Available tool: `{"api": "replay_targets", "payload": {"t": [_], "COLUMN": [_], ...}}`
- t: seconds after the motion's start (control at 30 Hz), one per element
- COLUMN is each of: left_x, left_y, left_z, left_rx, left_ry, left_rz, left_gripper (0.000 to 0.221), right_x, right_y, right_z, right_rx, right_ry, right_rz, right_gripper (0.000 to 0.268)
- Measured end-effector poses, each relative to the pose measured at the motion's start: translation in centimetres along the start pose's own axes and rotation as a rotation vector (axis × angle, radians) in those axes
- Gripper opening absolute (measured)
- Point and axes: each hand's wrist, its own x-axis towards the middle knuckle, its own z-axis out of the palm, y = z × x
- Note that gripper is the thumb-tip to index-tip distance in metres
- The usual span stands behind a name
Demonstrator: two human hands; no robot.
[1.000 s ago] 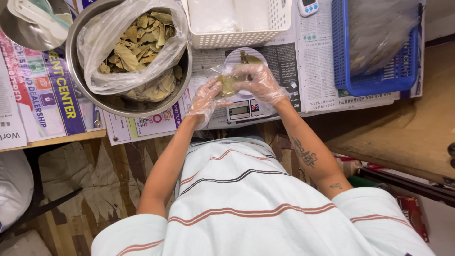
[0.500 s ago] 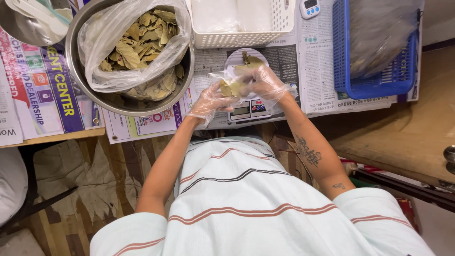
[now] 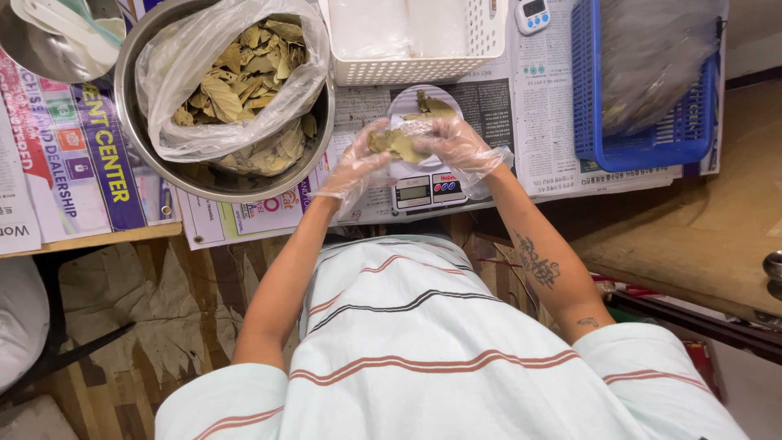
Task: Weighing dried leaves on a digital scale and transferring them to a basket
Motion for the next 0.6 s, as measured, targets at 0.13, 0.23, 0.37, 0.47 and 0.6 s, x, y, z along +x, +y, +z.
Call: {"api": "replay_targets", "payload": {"t": [0.13, 0.23, 0.37, 0.47, 0.6], "left_x": [-0.6, 0.6, 0.1, 1.7, 0.2], "left_y": [0.8, -0.9, 0.1, -1.3, 0.6], "left_z": [1.1, 0.4, 1.2, 0.0, 1.3], "left_rx": [-0.066, -0.088, -0.107, -0.080, -0.068], "left_ry": [-0.016, -0.059, -0.057, -0.044, -0.064], "left_rz": [0.058, 0.066, 0.070, 0.057, 0.020], "left_gripper": [0.062, 0.068, 0.076, 0.074, 0.071], "right_x": [-3.2, -3.4, -3.0, -2.7, -3.7], "right_y": [-7.6, -7.7, -7.3, -6.1, -10.2], "right_z": [2.9, 3.9, 3.2, 1.7, 3.5], "right_rx": [0.049, 0.044, -0.130, -0.155, -0.135], "right_ry": [-0.016, -0.028, -0.055, -0.038, -0.087], "right_rz": [0.040, 0.088, 0.132, 0.109, 0.091], "right_gripper": [0.037, 0.046, 0.043, 0.042, 0.050]}}
